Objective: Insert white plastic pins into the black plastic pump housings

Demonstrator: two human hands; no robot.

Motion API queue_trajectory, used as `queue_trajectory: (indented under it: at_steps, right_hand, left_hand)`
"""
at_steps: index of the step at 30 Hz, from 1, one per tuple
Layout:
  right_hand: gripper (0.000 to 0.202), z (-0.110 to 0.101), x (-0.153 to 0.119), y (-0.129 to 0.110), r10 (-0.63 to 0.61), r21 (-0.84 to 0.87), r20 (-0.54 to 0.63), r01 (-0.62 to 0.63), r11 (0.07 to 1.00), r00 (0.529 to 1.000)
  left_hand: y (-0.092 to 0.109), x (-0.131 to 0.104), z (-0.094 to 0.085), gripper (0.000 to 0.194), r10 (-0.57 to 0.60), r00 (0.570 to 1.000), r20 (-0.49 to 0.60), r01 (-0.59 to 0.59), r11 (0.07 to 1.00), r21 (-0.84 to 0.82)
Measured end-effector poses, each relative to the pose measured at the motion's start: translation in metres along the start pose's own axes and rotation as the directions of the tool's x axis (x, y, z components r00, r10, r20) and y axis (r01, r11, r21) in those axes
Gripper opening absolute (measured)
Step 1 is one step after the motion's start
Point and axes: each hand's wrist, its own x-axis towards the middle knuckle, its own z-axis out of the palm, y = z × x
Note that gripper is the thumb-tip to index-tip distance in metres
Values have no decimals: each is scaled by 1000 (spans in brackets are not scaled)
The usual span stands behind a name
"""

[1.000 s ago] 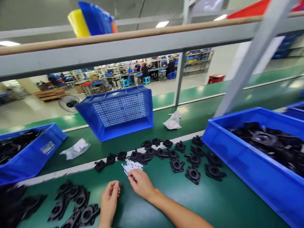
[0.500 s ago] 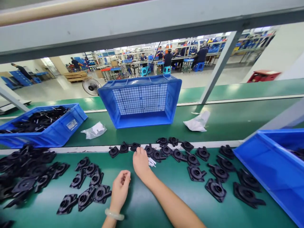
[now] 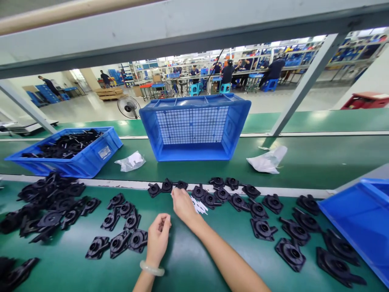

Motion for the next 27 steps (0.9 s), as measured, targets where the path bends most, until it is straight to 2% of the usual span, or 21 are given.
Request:
queue_trajectory:
  at_steps: [4, 9, 16, 20, 24, 27]
  right_hand:
    - [30, -10, 17, 26, 36, 47, -73, -33, 998, 997]
    - [29, -6, 31, 47, 58, 26, -90, -56, 998, 994]
    - [34, 17, 36, 46, 32, 18, -72, -30, 999, 997]
    - [35, 27, 33, 46, 26, -29, -60, -28, 999, 998]
    - [30, 21, 29, 45, 1, -5, -88, -1, 1000, 996]
    - [27, 3, 28, 41, 58, 169, -167, -29, 985, 984]
  left_hand:
    - [0, 1, 0, 31, -4, 1000, 3, 4, 1000, 6]
    - [1, 1, 1, 34, -5, 1000, -15, 4, 1000, -25]
    - [-1, 9, 4, 41, 78, 992, -96, -83, 995, -47]
    - [-1, 10, 5, 41, 82, 990, -117, -87, 995, -41]
    - [-4, 8, 3, 39, 80, 992, -98, -84, 996, -35]
    - [-6, 8, 2, 35, 62, 994, -90, -69, 995, -79]
